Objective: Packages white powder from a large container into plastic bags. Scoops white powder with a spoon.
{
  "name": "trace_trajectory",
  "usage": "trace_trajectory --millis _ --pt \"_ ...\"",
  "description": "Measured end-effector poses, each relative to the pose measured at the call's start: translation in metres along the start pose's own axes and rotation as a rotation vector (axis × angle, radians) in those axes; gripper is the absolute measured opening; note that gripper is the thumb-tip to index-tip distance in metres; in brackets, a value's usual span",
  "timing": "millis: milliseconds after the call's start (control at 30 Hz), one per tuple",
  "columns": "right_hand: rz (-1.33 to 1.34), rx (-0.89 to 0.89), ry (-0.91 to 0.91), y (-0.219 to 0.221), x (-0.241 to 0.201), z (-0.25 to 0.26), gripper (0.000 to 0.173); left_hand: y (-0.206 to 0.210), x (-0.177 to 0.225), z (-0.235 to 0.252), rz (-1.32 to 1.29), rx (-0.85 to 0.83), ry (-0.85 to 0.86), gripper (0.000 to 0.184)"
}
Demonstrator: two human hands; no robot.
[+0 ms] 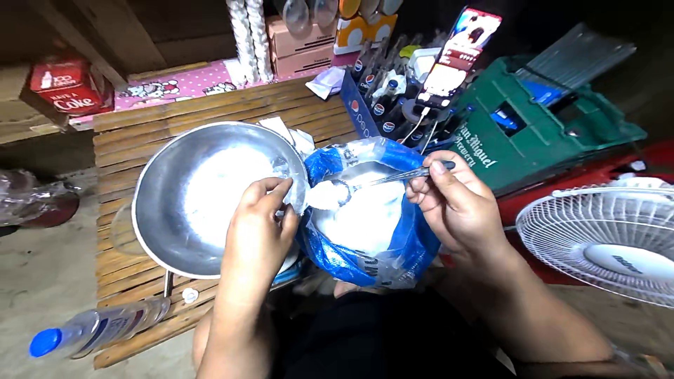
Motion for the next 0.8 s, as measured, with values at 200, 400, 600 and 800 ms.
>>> trace_trajectory --millis 200,400,600,800 --pt "0.023 0.017 0.002 0.006 0.004 0.0 0.017 0.001 -0.003 0.0 0.002 0.003 0.01 0.034" --pt "0.016 0.055 0.002 0.002 0.005 -0.005 0.017 0.001 -0.004 -0.001 0.013 -0.013 0.034 0.032" --pt "-0.004 0.06 -0.015 -0.009 0.003 -0.013 0.015 0.0 -0.003 -0.004 0.043 0.013 0.048 0.032" --pt "-0.009 0.05 -0.022 -0.022 0.002 -0.024 0.013 -0.003 0.006 -0.003 0.027 0.131 0.145 0.024"
Point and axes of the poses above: each hand's wrist, its own z-axis towards the middle knuckle, its own y-axis out of the palm, x = y × z, the point moved 1 cm from there along z, towards the middle knuckle, and after that the axes turned 9 degrees about z, right-handed, at the moved point
